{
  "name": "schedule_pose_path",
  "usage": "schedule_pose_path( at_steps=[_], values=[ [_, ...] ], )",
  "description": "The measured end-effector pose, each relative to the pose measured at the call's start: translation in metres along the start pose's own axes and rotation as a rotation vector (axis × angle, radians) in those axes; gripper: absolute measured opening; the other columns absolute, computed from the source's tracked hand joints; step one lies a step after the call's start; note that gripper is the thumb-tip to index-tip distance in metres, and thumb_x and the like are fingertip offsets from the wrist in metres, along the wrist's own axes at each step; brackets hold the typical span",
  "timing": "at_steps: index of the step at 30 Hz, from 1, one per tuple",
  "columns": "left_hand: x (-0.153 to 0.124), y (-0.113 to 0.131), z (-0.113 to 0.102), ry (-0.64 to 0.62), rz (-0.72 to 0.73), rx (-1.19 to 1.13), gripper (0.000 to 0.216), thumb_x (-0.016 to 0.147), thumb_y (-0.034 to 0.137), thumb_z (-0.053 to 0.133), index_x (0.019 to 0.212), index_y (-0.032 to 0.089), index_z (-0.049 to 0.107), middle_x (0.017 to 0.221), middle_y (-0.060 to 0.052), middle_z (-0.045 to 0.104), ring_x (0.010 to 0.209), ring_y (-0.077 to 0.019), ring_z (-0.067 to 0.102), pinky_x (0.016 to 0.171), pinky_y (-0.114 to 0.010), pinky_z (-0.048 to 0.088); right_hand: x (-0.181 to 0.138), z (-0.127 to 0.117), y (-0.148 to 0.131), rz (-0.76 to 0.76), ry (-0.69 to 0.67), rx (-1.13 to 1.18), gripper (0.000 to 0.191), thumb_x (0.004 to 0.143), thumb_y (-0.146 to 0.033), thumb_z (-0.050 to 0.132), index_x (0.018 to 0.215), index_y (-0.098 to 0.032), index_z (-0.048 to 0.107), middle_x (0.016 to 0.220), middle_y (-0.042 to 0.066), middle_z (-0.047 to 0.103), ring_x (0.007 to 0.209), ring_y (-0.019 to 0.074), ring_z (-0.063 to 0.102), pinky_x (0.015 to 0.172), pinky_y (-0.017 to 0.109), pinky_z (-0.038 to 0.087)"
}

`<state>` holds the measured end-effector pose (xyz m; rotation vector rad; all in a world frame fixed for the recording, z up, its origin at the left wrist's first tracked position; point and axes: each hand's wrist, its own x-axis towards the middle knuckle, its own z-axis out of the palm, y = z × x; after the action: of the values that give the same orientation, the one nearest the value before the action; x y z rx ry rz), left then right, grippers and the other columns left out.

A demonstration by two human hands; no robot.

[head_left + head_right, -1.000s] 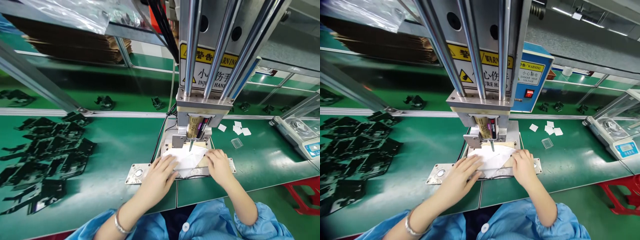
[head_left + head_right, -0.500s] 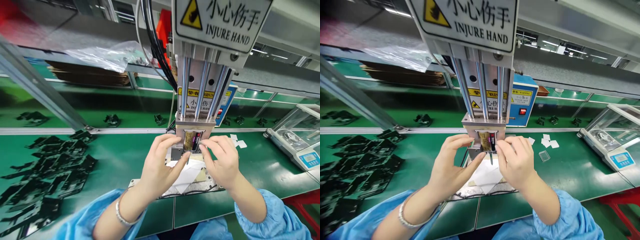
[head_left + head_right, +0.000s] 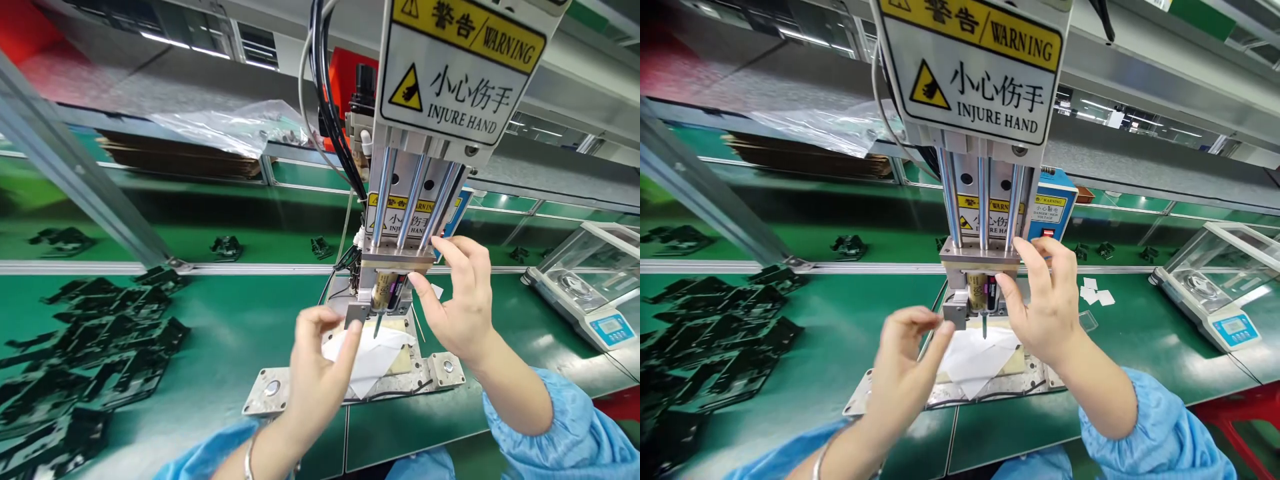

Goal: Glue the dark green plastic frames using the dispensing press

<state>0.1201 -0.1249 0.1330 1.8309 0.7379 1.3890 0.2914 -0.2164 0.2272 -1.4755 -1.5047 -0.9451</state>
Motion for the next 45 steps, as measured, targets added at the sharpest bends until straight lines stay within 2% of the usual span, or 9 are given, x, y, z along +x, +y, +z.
schedule_pose_path(
  at_steps=[6, 10, 15, 22, 25, 31, 37, 42, 45],
  values=[
    [-0.028, -0.008, 0.003, -0.105, 0.070, 0.199, 0.010, 0.092, 0.032, 0.059, 0.092, 0.023, 0.060, 0.092, -0.003, 0.063, 0.094, -0.0217, 0.058, 0.085, -0.038, 0.044, 0.030, -0.004, 0.007, -0.346, 0.050, -0.238, 0.030, 0.090, -0.034, 0.072, 0.112, -0.020, 0.058, 0.105, 0.010, 0.049, 0.096, 0.0252, 0.051, 0.081, 0.039, 0.046],
    [-0.037, -0.005, 0.012, -0.140, 0.141, 0.165, 0.020, 0.093, 0.030, 0.058, 0.112, 0.024, 0.059, 0.107, -0.005, 0.067, 0.102, -0.0227, 0.061, 0.090, -0.040, 0.047, 0.030, 0.003, 0.006, -0.506, 0.115, -0.280, 0.015, 0.094, -0.034, 0.066, 0.094, -0.021, 0.059, 0.090, 0.006, 0.047, 0.083, 0.0203, 0.047, 0.073, 0.035, 0.042],
    [-0.053, -0.011, 0.026, -0.209, 0.001, 0.101, 0.037, 0.095, 0.036, 0.052, 0.129, 0.022, 0.052, 0.127, -0.011, 0.062, 0.120, -0.0275, 0.058, 0.100, -0.050, 0.049, 0.036, 0.012, 0.011, -0.597, 0.279, -0.310, 0.013, 0.089, -0.022, 0.071, 0.091, -0.022, 0.058, 0.090, 0.005, 0.047, 0.084, 0.0201, 0.047, 0.075, 0.036, 0.042],
    [-0.065, -0.017, 0.028, -0.277, -0.300, -0.022, 0.064, 0.090, 0.048, 0.053, 0.143, 0.014, 0.039, 0.150, -0.019, 0.044, 0.142, -0.0335, 0.038, 0.116, -0.059, 0.031, 0.093, 0.005, 0.020, -0.597, 0.544, -0.348, 0.020, 0.096, -0.041, 0.062, 0.089, -0.023, 0.056, 0.087, 0.005, 0.044, 0.083, 0.0221, 0.048, 0.075, 0.039, 0.040],
    [-0.048, -0.003, 0.030, -0.296, -0.476, -0.151, 0.072, 0.083, 0.056, 0.059, 0.138, 0.012, 0.046, 0.148, -0.020, 0.046, 0.141, -0.0363, 0.038, 0.117, -0.057, 0.028, 0.100, 0.006, 0.024, -0.573, 0.531, -0.270, 0.021, 0.095, -0.045, 0.064, 0.091, -0.024, 0.059, 0.091, 0.006, 0.044, 0.086, 0.0233, 0.050, 0.078, 0.042, 0.041],
    [-0.001, 0.026, 0.046, -0.270, -0.745, -0.369, 0.069, 0.076, 0.073, 0.060, 0.105, 0.010, 0.067, 0.110, -0.018, 0.071, 0.111, -0.0355, 0.061, 0.098, -0.045, 0.046, 0.104, 0.008, 0.032, -0.617, 0.534, -0.227, 0.035, 0.100, -0.052, 0.049, 0.093, -0.021, 0.065, 0.105, 0.007, 0.045, 0.098, 0.0266, 0.052, 0.084, 0.048, 0.043],
    [0.004, 0.026, 0.068, -0.089, -0.659, -0.351, 0.073, 0.076, 0.079, 0.055, 0.098, 0.010, 0.069, 0.098, -0.015, 0.071, 0.103, -0.0317, 0.062, 0.090, -0.037, 0.047, 0.108, 0.011, 0.037, -0.555, 0.435, -0.267, 0.062, 0.105, -0.058, 0.017, 0.097, -0.017, 0.064, 0.110, 0.010, 0.044, 0.102, 0.0259, 0.043, 0.093, 0.052, 0.035],
    [-0.008, 0.020, 0.080, -0.019, -0.602, -0.256, 0.070, 0.083, 0.078, 0.043, 0.094, 0.013, 0.066, 0.096, -0.014, 0.068, 0.100, -0.0282, 0.060, 0.090, -0.037, 0.046, 0.109, 0.018, 0.044, -0.612, 0.444, -0.159, 0.052, 0.105, -0.056, 0.021, 0.101, -0.022, 0.059, 0.111, 0.010, 0.043, 0.099, 0.0259, 0.042, 0.090, 0.049, 0.035],
    [-0.022, 0.024, 0.077, -0.012, -0.584, -0.207, 0.067, 0.085, 0.078, 0.039, 0.089, 0.015, 0.061, 0.088, -0.010, 0.063, 0.091, -0.0258, 0.057, 0.085, -0.037, 0.046, 0.110, 0.022, 0.047, -0.543, 0.287, -0.097, 0.055, 0.103, -0.061, 0.018, 0.106, -0.022, 0.057, 0.118, 0.010, 0.040, 0.107, 0.0294, 0.040, 0.096, 0.057, 0.030]
  ],
)
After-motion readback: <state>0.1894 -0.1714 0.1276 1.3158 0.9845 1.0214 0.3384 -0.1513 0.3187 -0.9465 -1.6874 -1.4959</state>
